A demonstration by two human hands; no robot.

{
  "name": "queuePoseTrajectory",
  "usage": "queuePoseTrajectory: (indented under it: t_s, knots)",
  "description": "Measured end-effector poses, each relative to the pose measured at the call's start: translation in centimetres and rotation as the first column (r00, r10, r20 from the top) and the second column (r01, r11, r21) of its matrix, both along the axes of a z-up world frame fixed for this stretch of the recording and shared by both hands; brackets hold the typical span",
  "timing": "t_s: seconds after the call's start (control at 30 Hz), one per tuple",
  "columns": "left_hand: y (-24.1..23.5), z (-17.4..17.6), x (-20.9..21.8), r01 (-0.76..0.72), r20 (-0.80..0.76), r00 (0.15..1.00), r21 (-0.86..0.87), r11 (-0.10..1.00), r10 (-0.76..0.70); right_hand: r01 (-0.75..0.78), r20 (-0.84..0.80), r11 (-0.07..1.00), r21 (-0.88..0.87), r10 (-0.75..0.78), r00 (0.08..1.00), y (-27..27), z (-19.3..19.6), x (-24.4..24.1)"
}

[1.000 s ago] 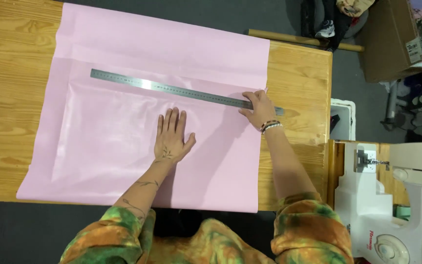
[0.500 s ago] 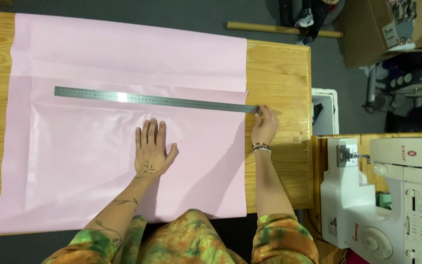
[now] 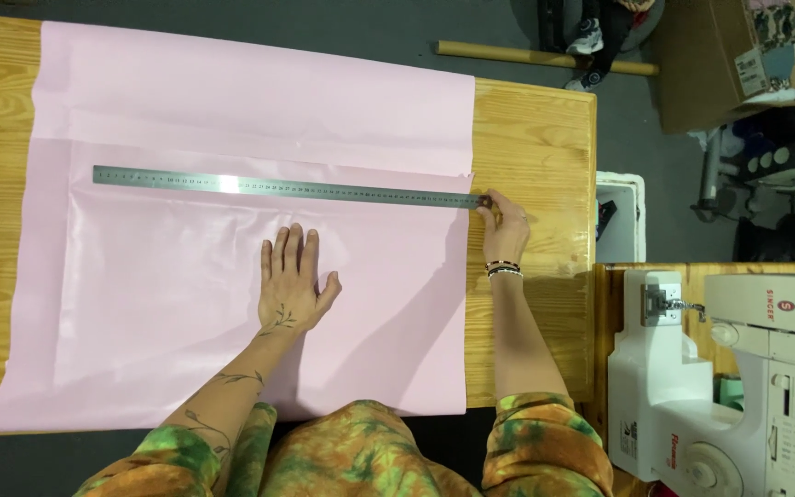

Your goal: Measuring, marking, and cutting pink fabric on a wooden table in a sewing factory.

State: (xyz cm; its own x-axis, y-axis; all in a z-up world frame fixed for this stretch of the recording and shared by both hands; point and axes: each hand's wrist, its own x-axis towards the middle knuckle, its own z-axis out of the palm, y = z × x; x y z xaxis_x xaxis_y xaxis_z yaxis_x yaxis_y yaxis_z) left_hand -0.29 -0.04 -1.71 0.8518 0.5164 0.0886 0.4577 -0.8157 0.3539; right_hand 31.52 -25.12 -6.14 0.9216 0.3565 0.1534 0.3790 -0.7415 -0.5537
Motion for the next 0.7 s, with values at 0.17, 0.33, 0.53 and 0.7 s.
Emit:
queuePoseTrajectory:
  t_s: [0.17, 0.33, 0.53, 0.7]
  knots:
    - [-0.1, 0.1, -0.1, -0.007, -0.007, 1.0, -0.002, 1.0, 0.007, -0.012, -0.025, 1.0, 0.007, 0.013, 1.0, 1.3, 0.7, -0.5]
    - [-0.2, -0.1, 0.0, -0.009, -0.022, 1.0, -0.016, 1.0, 0.009, -0.031, -0.014, 0.999, 0.015, 0.031, 0.999, 1.0, 0.3, -0.5]
    - [0.0, -1.5, 0.3, -0.025, 0.048, 0.999, 0.069, 0.997, 0.021, -0.186, 0.105, 0.98, 0.075, 0.178, 0.979, 1.4, -1.0, 0.2]
    - [-0.2, -1.2, 0.5, -0.007, 0.117, 0.993, 0.031, 0.999, 0.003, -0.154, 0.195, 0.986, 0.061, 0.14, 0.971, -0.4, -2.4, 0.6]
